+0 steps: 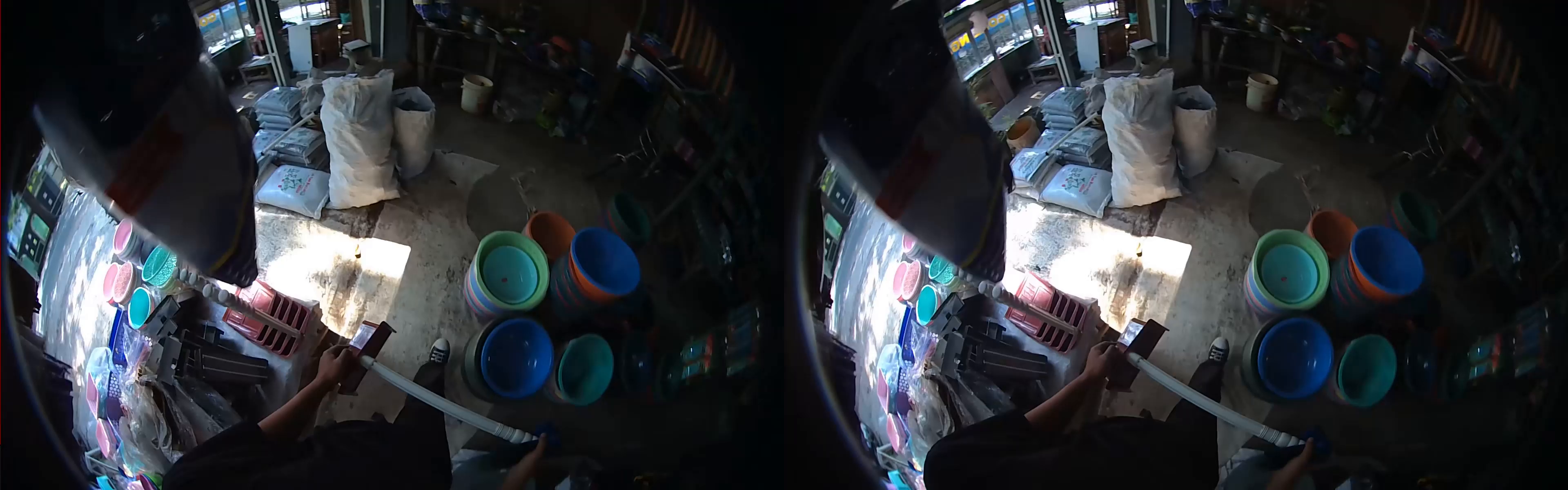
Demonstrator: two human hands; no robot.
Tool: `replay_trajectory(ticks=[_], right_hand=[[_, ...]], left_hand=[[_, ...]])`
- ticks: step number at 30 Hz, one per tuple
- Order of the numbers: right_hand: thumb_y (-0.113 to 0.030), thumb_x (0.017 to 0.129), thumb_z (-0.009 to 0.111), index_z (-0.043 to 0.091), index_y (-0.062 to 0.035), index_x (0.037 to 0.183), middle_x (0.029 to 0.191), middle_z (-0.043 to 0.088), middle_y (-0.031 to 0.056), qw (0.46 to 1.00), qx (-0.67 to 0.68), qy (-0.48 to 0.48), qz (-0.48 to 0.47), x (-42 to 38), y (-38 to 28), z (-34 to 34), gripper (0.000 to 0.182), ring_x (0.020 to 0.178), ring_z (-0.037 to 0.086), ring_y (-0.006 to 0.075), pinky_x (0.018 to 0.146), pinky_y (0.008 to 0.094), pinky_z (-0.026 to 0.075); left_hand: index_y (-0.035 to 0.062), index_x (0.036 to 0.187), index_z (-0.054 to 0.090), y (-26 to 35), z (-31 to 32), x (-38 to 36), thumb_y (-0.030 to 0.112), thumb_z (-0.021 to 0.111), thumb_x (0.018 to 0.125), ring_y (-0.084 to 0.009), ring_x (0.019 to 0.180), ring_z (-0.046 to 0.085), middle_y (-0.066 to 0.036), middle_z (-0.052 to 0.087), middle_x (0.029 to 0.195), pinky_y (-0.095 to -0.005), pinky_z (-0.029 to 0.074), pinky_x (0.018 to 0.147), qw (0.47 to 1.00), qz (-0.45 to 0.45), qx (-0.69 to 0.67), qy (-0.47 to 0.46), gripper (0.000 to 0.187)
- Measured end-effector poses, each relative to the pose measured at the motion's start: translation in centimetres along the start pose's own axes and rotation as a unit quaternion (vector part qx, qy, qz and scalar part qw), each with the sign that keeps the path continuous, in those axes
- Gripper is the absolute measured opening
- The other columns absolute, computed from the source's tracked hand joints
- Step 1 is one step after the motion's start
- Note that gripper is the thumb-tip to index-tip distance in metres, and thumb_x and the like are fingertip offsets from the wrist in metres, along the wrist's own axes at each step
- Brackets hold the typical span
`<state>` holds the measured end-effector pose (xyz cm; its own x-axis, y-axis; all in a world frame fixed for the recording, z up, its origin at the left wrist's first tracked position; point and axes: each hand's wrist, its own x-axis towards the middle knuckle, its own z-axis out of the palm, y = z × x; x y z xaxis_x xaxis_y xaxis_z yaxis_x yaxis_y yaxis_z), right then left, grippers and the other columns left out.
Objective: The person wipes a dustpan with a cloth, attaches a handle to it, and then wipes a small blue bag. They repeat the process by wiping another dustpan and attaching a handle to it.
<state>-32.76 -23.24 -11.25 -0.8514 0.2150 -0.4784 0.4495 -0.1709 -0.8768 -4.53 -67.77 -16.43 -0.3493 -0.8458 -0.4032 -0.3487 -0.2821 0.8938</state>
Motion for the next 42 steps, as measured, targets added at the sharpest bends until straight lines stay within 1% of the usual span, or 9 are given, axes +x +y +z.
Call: replay_trajectory(ticks=[8,13,15,26,31,33,34,37,42], right_hand=[[-0.031,0.086,0.068,0.047,0.0019,0.135,0.132,0.051,0.0127,0.978,-0.129,-0.145,-0.073,6.1,-12.5,31.8,0.063,0.118,0.051,0.0253,0.102,0.0356,0.039],[-0.029,0.088,0.068,0.049,0.0036,0.132,0.13,0.053,0.0121,0.924,-0.182,-0.336,0.01,6.9,-17.0,46.0,0.059,0.116,0.052,0.0225,0.101,0.0342,0.039],[-0.031,0.09,0.065,0.056,0.0021,0.118,0.114,0.058,0.0101,0.847,-0.249,-0.434,-0.179,9.2,-15.2,50.6,0.044,0.104,0.056,0.0233,0.093,0.0359,0.043],[-0.002,0.081,0.063,0.064,0.0009,0.109,0.11,0.066,0.0142,0.416,-0.182,-0.82,-0.348,-8.8,-14.9,79.8,0.028,0.102,0.062,0.0241,0.09,0.0373,0.049],[-0.007,0.083,0.068,0.065,0.0024,0.11,0.109,0.066,0.0171,0.304,-0.172,-0.897,-0.27,-17.6,-11.1,90.4,0.028,0.097,0.065,0.027,0.082,0.0371,0.053],[-0.015,0.079,0.07,0.067,0.0001,0.101,0.097,0.068,0.0123,0.356,-0.387,-0.827,-0.197,-21.5,-8.8,92.8,0.027,0.084,0.066,0.024,0.079,0.0377,0.053],[-0.015,0.082,0.066,0.064,0.0017,0.107,0.102,0.065,0.0115,0.264,-0.06,-0.891,-0.364,-26.4,-9.5,93.4,0.031,0.082,0.065,0.0221,0.075,0.0372,0.053],[-0.012,0.082,0.064,0.062,0.0021,0.109,0.104,0.063,0.0124,0.231,-0.166,-0.959,-0.009,-33.8,-7.8,95.6,0.031,0.08,0.064,0.023,0.074,0.0369,0.052],[-0.004,0.089,0.06,0.051,0.0049,0.12,0.104,0.06,0.015,0.05,-0.136,-0.989,0.008,-44.1,4.2,95.9,0.034,0.062,0.067,0.0222,0.047,0.0319,0.058]], left_hand=[[-0.0033,0.102,0.067,6.8,1.6,10.2,0.033,0.064,0.088,-0.0193,0.082,0.067,-0.017,0.069,0.091,-0.0311,0.052,0.073,0.953,0.013,0.245,0.179,0.039],[-0.0046,0.103,0.064,10.1,1.0,10.4,0.027,0.06,0.092,-0.0232,0.097,0.064,-0.019,0.067,0.101,-0.0348,0.05,0.084,0.953,-0.044,-0.009,0.3,0.033],[-0.0044,0.105,0.063,9.7,0.6,10.7,0.029,0.059,0.093,-0.0212,0.096,0.064,-0.017,0.067,0.101,-0.0337,0.049,0.084,0.925,-0.045,0.015,0.377,0.036],[-0.0027,0.11,0.062,6.1,-3.3,20.4,0.034,0.059,0.093,-0.0168,0.092,0.061,-0.01,0.066,0.098,-0.0312,0.047,0.085,0.804,-0.091,-0.226,0.542,0.041],[-0.0033,0.106,0.062,4.5,-7.6,25.4,0.032,0.06,0.092,-0.0149,0.088,0.058,-0.008,0.065,0.093,-0.0314,0.047,0.082,0.753,-0.075,-0.218,0.616,0.038],[-0.0022,0.125,0.055,5.7,-9.5,25.5,0.037,0.056,0.094,-0.0195,0.11,0.057,-0.014,0.062,0.119,-0.0335,0.044,0.095,0.783,-0.143,-0.201,0.571,0.05],[-0.0034,0.129,0.053,8.2,-10.0,25.1,0.042,0.057,0.093,-0.0201,0.11,0.057,-0.015,0.062,0.122,-0.0347,0.044,0.095,0.778,-0.146,-0.239,0.562,0.058],[-0.003,0.127,0.056,8.5,-10.3,25.2,0.04,0.06,0.092,-0.0218,0.108,0.061,-0.017,0.065,0.116,-0.0361,0.047,0.091,0.775,-0.158,-0.314,0.525,0.055],[-0.0004,0.128,0.056,10.0,-9.2,25.3,0.03,0.067,0.086,-0.0233,0.102,0.063,-0.018,0.061,0.116,-0.0369,0.05,0.088,0.697,-0.115,-0.14,0.694,0.052]])
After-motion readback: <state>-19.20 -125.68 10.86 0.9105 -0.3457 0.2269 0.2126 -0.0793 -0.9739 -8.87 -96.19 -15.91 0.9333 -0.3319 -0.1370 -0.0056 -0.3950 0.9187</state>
